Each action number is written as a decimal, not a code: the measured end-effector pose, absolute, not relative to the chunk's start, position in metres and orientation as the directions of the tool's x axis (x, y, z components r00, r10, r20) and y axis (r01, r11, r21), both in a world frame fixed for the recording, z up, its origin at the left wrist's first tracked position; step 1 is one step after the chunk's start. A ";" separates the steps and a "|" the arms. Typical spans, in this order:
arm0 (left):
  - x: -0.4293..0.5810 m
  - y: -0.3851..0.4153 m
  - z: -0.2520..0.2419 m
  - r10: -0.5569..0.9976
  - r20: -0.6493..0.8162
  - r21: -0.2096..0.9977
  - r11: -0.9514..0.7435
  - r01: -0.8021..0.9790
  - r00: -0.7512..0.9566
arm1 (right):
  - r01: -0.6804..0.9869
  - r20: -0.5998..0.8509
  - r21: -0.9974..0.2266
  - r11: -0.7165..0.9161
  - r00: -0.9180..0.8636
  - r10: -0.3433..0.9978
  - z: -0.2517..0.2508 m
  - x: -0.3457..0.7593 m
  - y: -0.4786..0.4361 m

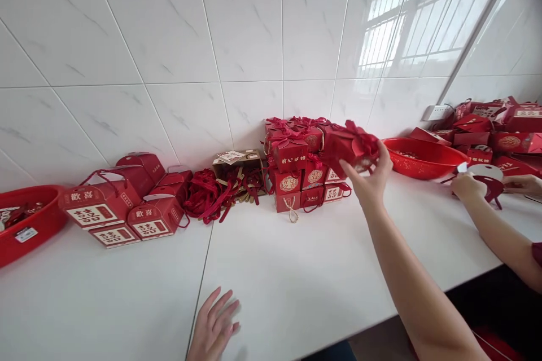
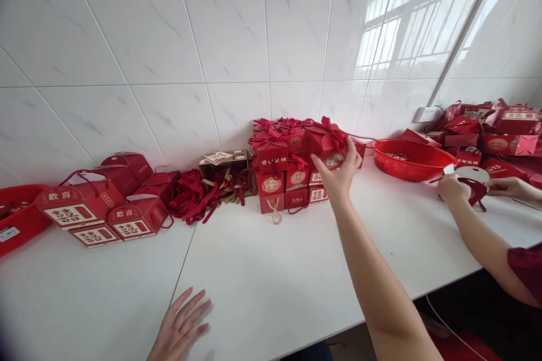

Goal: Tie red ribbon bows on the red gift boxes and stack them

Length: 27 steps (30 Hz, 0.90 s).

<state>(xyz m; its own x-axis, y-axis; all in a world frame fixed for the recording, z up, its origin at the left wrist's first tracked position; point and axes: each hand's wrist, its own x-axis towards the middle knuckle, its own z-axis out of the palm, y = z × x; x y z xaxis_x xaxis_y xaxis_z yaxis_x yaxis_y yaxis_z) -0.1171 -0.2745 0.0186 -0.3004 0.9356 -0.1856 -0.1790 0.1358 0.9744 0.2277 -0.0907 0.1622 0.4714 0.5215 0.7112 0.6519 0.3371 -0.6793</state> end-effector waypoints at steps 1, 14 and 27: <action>-0.115 -0.274 0.020 0.937 -0.168 0.979 0.122 -0.163 -0.305 | 0.628 0.693 -0.704 0.331 0.505 0.515 0.172 0.225 -0.072; -0.066 -0.139 0.092 0.976 0.216 0.904 -0.192 0.382 -0.021 | 0.610 0.524 -0.747 0.263 0.297 0.798 0.149 0.187 0.002; 0.002 0.008 0.112 0.876 0.478 0.795 -0.461 0.395 0.061 | 0.711 0.655 -0.627 0.320 0.257 0.711 0.139 0.228 -0.013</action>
